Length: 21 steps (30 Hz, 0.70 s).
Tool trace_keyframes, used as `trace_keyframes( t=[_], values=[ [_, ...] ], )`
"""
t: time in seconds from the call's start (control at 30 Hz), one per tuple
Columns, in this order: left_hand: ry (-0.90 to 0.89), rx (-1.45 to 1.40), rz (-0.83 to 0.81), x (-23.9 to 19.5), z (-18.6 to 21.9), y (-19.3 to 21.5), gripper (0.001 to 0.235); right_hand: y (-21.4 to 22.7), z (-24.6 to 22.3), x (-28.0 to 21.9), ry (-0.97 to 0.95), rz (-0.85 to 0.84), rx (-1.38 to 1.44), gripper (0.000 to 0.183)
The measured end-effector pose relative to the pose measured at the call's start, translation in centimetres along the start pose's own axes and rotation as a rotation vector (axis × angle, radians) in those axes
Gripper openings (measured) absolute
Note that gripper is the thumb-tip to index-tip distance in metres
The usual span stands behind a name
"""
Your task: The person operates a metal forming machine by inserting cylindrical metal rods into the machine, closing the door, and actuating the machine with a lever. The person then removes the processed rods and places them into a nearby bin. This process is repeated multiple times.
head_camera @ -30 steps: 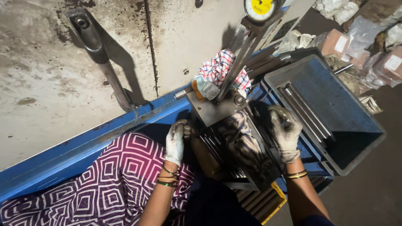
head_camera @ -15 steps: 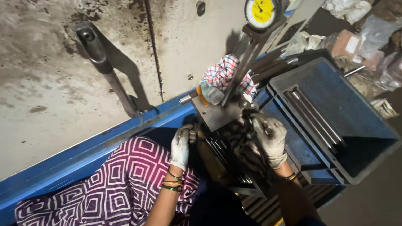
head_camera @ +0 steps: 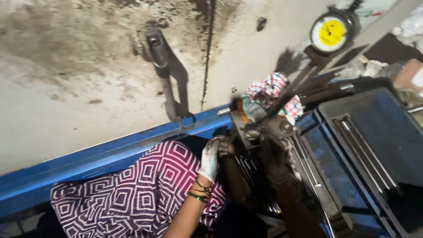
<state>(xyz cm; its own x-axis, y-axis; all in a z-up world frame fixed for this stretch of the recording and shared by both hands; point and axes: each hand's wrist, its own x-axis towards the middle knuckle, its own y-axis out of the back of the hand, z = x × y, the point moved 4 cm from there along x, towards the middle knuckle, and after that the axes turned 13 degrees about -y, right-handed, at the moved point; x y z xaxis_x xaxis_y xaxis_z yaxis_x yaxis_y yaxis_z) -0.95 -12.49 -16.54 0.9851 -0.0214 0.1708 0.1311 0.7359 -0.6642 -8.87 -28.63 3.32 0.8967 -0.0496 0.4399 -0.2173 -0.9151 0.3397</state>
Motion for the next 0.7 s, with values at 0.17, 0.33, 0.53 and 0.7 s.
trace_keyframes(
  t=[0.17, 0.33, 0.53, 0.7],
  values=[
    [0.077, -0.258, 0.027, 0.2, 0.8, -0.5, 0.050, -2.7, 4.2, -0.3, -0.214, 0.017, 0.058, 0.037],
    [0.101, -0.417, 0.026, 0.0, 2.4, -1.1, 0.076, -4.0, 6.2, -1.2, -0.376, -0.060, 0.056, 0.038],
    [0.006, -0.517, -0.009, -0.5, 5.8, -2.1, 0.096, -4.5, 3.5, -1.2, -0.294, -0.081, 0.139, 0.035],
    [0.035, -0.515, 0.000, -0.9, 7.9, -2.6, 0.105, -4.8, 1.5, -1.0, -0.257, -0.102, 0.056, 0.030]
  ],
)
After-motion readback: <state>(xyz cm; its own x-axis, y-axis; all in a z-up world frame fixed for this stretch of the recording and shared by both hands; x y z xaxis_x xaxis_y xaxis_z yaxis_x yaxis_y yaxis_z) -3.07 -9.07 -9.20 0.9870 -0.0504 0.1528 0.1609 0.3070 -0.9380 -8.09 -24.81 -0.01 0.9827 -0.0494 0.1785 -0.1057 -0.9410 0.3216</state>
